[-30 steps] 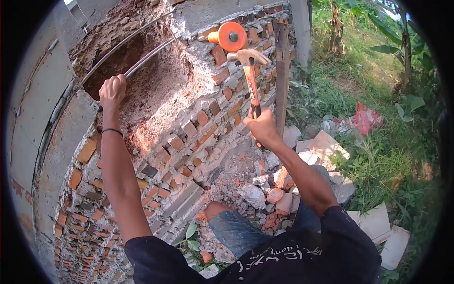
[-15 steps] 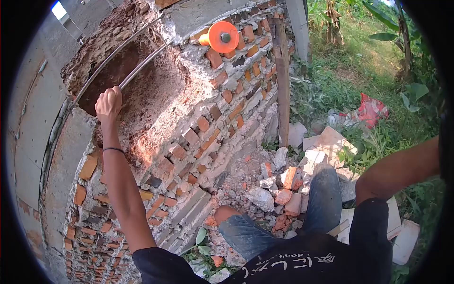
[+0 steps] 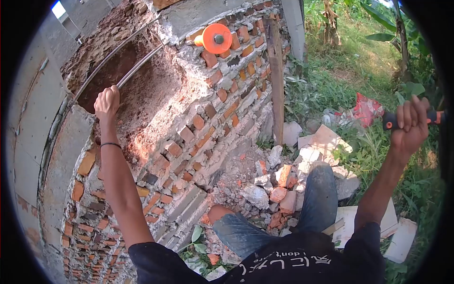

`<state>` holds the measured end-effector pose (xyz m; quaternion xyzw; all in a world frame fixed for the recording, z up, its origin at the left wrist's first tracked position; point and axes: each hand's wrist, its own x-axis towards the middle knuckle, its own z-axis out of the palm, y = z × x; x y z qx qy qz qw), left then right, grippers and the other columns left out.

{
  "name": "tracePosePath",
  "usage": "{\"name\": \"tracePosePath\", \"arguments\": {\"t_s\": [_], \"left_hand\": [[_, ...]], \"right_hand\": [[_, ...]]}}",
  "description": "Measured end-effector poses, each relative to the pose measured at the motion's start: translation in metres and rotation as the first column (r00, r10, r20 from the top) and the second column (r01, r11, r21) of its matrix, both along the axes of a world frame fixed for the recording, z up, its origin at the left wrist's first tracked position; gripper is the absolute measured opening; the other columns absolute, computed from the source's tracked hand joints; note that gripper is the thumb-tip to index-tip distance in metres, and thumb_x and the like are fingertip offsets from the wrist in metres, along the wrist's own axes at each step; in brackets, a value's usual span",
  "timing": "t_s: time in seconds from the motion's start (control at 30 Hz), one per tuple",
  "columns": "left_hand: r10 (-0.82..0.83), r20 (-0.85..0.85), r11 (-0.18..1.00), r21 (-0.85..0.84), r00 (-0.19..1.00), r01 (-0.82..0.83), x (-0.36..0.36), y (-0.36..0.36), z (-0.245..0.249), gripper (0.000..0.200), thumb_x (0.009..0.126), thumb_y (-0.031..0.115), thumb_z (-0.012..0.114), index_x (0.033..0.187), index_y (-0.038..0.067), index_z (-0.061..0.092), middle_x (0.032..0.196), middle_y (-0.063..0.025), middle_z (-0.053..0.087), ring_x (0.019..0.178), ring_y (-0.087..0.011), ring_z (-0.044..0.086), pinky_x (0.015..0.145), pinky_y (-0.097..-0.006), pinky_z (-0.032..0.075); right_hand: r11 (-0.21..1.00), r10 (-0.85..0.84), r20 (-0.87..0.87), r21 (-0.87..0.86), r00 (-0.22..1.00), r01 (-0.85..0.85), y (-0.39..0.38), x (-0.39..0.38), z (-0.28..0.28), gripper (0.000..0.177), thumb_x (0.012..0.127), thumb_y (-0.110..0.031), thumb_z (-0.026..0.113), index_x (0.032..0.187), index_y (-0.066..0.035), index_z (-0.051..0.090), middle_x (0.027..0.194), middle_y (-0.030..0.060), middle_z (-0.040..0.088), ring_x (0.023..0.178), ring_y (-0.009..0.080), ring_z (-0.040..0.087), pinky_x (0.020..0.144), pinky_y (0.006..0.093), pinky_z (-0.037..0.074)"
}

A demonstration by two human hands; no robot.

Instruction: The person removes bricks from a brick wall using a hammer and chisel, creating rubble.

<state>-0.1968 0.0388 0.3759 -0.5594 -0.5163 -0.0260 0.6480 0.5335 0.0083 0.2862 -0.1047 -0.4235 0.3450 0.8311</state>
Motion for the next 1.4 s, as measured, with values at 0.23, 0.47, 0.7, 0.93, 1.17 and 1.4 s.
{"name": "tracePosePath", "arguments": {"t_s": [0.23, 0.47, 0.7, 0.93, 1.17, 1.4], "left_hand": [[0.235, 0.239, 0.972, -0.084, 0.942, -0.221, 0.018, 0.003, 0.008, 0.018, 0.088, 0.019, 0.049, 0.082, 0.007, 0.059, 0.083, -0.0116, 0.067, 0.077, -0.0305, 0.066, 0.065, -0.0425, 0.055], [0.314, 0.341, 0.949, -0.125, 0.886, -0.288, 0.027, 0.001, 0.010, 0.033, 0.090, 0.027, 0.041, 0.078, 0.005, 0.063, 0.087, -0.0127, 0.069, 0.084, -0.0322, 0.066, 0.072, -0.0440, 0.054], [0.164, 0.200, 0.986, -0.062, 0.966, -0.154, 0.022, 0.000, 0.004, 0.016, 0.088, 0.020, 0.049, 0.086, 0.009, 0.060, 0.074, -0.0126, 0.061, 0.072, -0.0330, 0.064, 0.063, -0.0453, 0.053], [0.281, 0.337, 0.958, -0.156, 0.898, -0.242, 0.027, 0.002, 0.014, 0.029, 0.089, 0.023, 0.044, 0.077, 0.002, 0.060, 0.081, -0.0177, 0.066, 0.075, -0.0369, 0.065, 0.069, -0.0469, 0.054], [0.107, 0.104, 0.993, -0.058, 0.989, -0.101, 0.015, -0.005, 0.005, 0.011, 0.086, 0.016, 0.050, 0.081, 0.008, 0.056, 0.078, -0.0115, 0.064, 0.073, -0.0300, 0.066, 0.059, -0.0436, 0.055], [0.126, 0.271, 0.991, -0.085, 0.954, -0.106, 0.027, -0.005, 0.006, 0.023, 0.088, 0.020, 0.046, 0.077, 0.005, 0.059, 0.078, -0.0151, 0.065, 0.074, -0.0355, 0.066, 0.064, -0.0467, 0.054]], "right_hand": [[0.800, -0.456, -0.466, 0.159, 0.758, 0.579, 0.057, -0.158, 0.003, 0.021, 0.082, 0.001, 0.056, 0.069, -0.008, 0.043, 0.052, -0.0016, 0.035, 0.037, 0.0077, 0.031, 0.036, 0.0246, 0.028], [0.655, 0.378, -0.081, -0.681, 0.922, -0.328, 0.059, -0.203, -0.107, 0.024, 0.077, 0.005, 0.058, 0.075, -0.011, 0.040, 0.051, -0.0032, 0.036, 0.034, 0.0072, 0.032, 0.031, 0.0260, 0.026], [0.912, 0.115, -0.184, 0.410, 0.976, -0.030, 0.005, 0.055, 0.010, 0.036, 0.090, -0.002, 0.045, 0.058, -0.014, 0.034, 0.049, -0.0043, 0.022, 0.040, 0.0077, 0.023, 0.044, 0.0255, 0.028], [0.902, -0.402, -0.253, 0.058, 0.880, 0.428, 0.075, -0.243, -0.047, 0.024, 0.078, -0.005, 0.057, 0.062, -0.009, 0.040, 0.055, 0.0001, 0.034, 0.049, 0.0114, 0.034, 0.050, 0.0283, 0.034], [0.882, 0.309, 0.552, -0.471, 0.775, -0.017, 0.026, -0.202, -0.136, 0.026, 0.076, -0.002, 0.063, 0.063, -0.008, 0.041, 0.056, -0.0038, 0.045, 0.046, 0.0066, 0.041, 0.045, 0.0250, 0.034], [0.924, -0.090, -0.090, 0.365, 0.992, 0.117, -0.021, -0.037, 0.048, 0.032, 0.087, -0.002, 0.051, 0.063, -0.013, 0.032, 0.049, -0.0040, 0.025, 0.040, 0.0065, 0.027, 0.040, 0.0229, 0.028]]}}
